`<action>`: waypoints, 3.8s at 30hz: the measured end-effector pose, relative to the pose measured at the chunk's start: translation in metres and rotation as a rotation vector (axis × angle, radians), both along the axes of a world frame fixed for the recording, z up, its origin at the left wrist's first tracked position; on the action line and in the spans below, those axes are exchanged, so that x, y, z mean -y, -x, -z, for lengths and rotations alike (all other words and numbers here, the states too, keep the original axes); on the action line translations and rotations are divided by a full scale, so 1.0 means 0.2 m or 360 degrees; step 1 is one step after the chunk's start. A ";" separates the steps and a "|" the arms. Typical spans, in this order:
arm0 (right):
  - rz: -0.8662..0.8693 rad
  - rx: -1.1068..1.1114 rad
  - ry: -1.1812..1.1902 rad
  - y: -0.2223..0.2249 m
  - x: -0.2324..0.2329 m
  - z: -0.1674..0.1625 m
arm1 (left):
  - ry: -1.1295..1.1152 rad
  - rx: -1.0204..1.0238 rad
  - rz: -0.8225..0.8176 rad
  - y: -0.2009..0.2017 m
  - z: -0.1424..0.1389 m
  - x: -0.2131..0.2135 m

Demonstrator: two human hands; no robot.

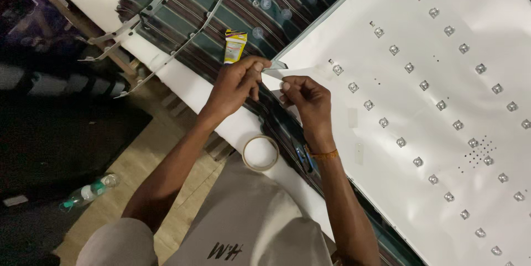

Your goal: The person repeatedly cuts small pieces of clear tape from a roll and applies them to the back surface of a white LED panel. They smooth each piece down with their fingers and continue the process across multiple locations on the panel.

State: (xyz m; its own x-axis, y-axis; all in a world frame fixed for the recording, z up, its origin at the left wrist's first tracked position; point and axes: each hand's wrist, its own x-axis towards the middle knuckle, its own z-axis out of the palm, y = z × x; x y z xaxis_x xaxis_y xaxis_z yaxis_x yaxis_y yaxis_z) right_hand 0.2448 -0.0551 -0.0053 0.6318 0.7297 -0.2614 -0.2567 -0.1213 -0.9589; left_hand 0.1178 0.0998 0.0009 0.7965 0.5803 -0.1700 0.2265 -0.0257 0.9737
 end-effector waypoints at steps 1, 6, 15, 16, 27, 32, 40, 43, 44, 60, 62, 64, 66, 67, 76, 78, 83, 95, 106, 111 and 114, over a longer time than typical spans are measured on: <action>0.0039 -0.0044 -0.0013 -0.01 -0.01 0.02 | 0.0095 0.0023 -0.0081 -0.01 0.01 -0.01; 0.0067 -0.0171 -0.0064 -0.07 -0.03 0.10 | -0.0008 0.0054 -0.0037 -0.05 0.07 -0.04; 0.0111 -0.0270 -0.0102 -0.09 -0.02 0.12 | 0.0054 0.0053 0.0056 -0.10 0.19 -0.04; 0.0096 -0.0259 -0.0114 -0.09 -0.02 0.11 | 0.0083 0.0078 0.0074 -0.10 0.19 -0.04; 0.0155 0.1007 0.0135 0.16 0.02 -0.01 | 0.0401 0.0208 -0.0047 -0.10 0.12 0.09; 0.0231 0.0720 0.0243 0.09 0.02 0.00 | 0.0030 -0.0073 0.0187 -0.10 0.05 0.02; 0.0033 0.0009 0.0042 -0.02 0.01 0.08 | -0.0405 -0.0497 0.0611 -0.12 -0.03 0.03; 0.0171 -0.0111 -0.0104 -0.01 0.04 0.09 | -0.0238 -0.0152 0.0375 -0.11 0.02 0.01; 0.0150 -0.0017 -0.0121 -0.01 0.04 0.09 | 0.0061 -0.0154 0.0306 -0.10 0.04 0.00; 0.0409 0.0323 -0.0004 -0.11 0.13 0.13 | -0.0603 -0.0002 -0.0303 -0.18 0.24 -0.04; 0.0450 0.0324 -0.0006 -0.13 0.16 0.14 | -0.0628 0.0009 -0.0313 -0.20 0.25 -0.04; 0.0473 0.0319 -0.0008 -0.13 0.17 0.15 | -0.0626 0.0019 -0.0287 -0.22 0.26 -0.06; 0.0482 0.0276 0.0001 -0.13 0.18 0.15 | -0.0565 -0.0011 -0.0281 -0.24 0.26 -0.07; 0.0488 0.0255 0.0005 -0.12 0.18 0.15 | -0.0535 -0.0024 -0.0277 -0.24 0.26 -0.07; 0.0455 0.0257 -0.0017 -0.10 0.18 0.16 | -0.0619 0.0095 -0.0486 -0.25 0.27 0.02; 0.0459 0.0245 -0.0035 -0.09 0.17 0.15 | -0.0629 0.0091 -0.0500 -0.25 0.26 0.03; 0.0360 0.0206 0.0046 -0.10 0.09 0.13 | -0.0538 0.0118 -0.0393 -0.21 0.19 0.04; 0.0252 -0.0233 -0.0173 -0.13 -0.09 0.18 | -0.0736 0.0190 0.0100 -0.14 0.17 -0.04; 0.0357 0.0095 0.0122 -0.16 -0.09 0.15 | -0.0516 0.0004 -0.0172 -0.18 0.23 -0.11; 0.0461 0.0191 0.0073 -0.23 0.07 0.13 | -0.0562 0.0011 -0.0105 -0.21 0.24 -0.16; 0.0518 0.0168 0.0070 -0.23 0.15 0.13 | -0.0564 -0.0023 -0.0085 -0.22 0.23 -0.16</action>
